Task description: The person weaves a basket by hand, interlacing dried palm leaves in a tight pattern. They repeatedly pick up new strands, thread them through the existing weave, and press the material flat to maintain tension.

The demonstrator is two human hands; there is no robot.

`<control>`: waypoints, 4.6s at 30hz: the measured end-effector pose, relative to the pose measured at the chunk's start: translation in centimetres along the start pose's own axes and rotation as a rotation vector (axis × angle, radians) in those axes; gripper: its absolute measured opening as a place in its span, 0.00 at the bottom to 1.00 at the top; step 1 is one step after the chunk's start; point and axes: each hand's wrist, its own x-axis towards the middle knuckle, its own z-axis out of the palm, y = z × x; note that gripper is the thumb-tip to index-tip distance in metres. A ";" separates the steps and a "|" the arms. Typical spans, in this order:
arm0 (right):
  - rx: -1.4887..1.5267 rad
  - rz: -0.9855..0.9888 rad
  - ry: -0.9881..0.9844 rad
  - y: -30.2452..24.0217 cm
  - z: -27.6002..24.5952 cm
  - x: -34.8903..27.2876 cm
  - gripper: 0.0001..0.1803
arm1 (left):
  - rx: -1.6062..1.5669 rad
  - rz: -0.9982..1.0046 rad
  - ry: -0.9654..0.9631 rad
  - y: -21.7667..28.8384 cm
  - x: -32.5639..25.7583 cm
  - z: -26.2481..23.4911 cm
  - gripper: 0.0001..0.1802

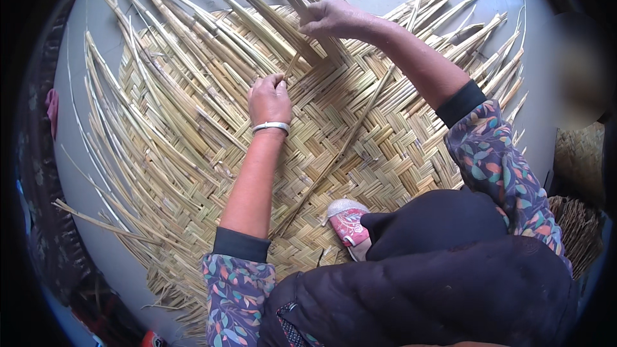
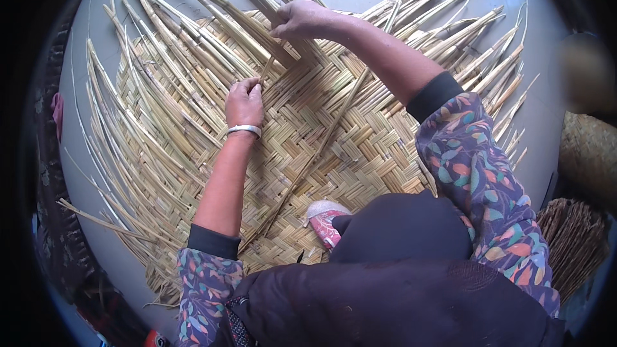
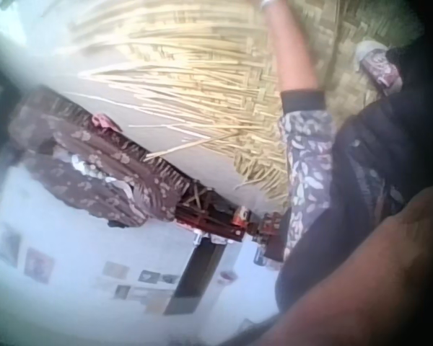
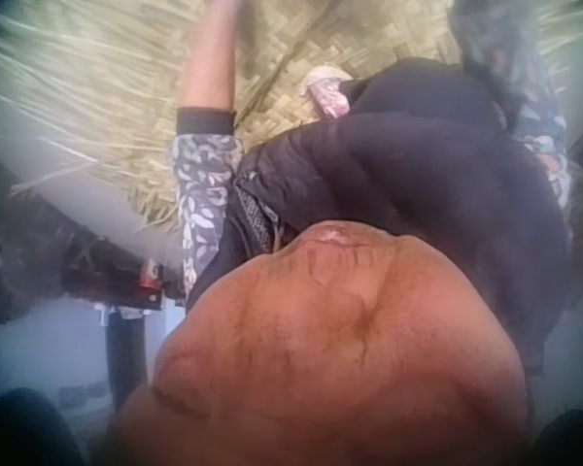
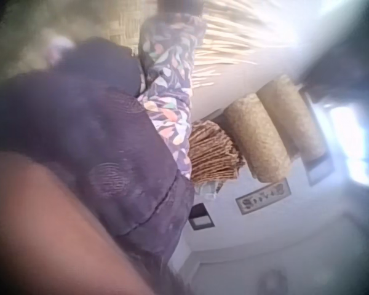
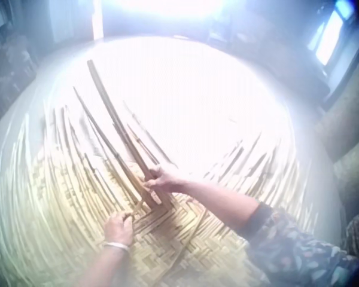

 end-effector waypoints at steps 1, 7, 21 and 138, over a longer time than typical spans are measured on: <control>-0.089 0.033 0.015 -0.2 0.1 -0.7 0.14 | -0.010 0.006 0.010 0.0 -0.2 0.1 0.10; -0.189 0.134 -0.005 -0.6 0.1 -2.7 0.12 | 0.144 0.267 0.170 0.2 -2.8 0.5 0.21; -0.515 0.011 0.063 -1.0 1.1 -3.5 0.11 | 0.513 0.358 0.097 -1.0 -5.5 1.4 0.34; -0.821 -0.687 -0.005 -12.0 37.4 -4.8 0.21 | 0.196 -0.608 0.355 -35.5 -13.5 -38.0 0.17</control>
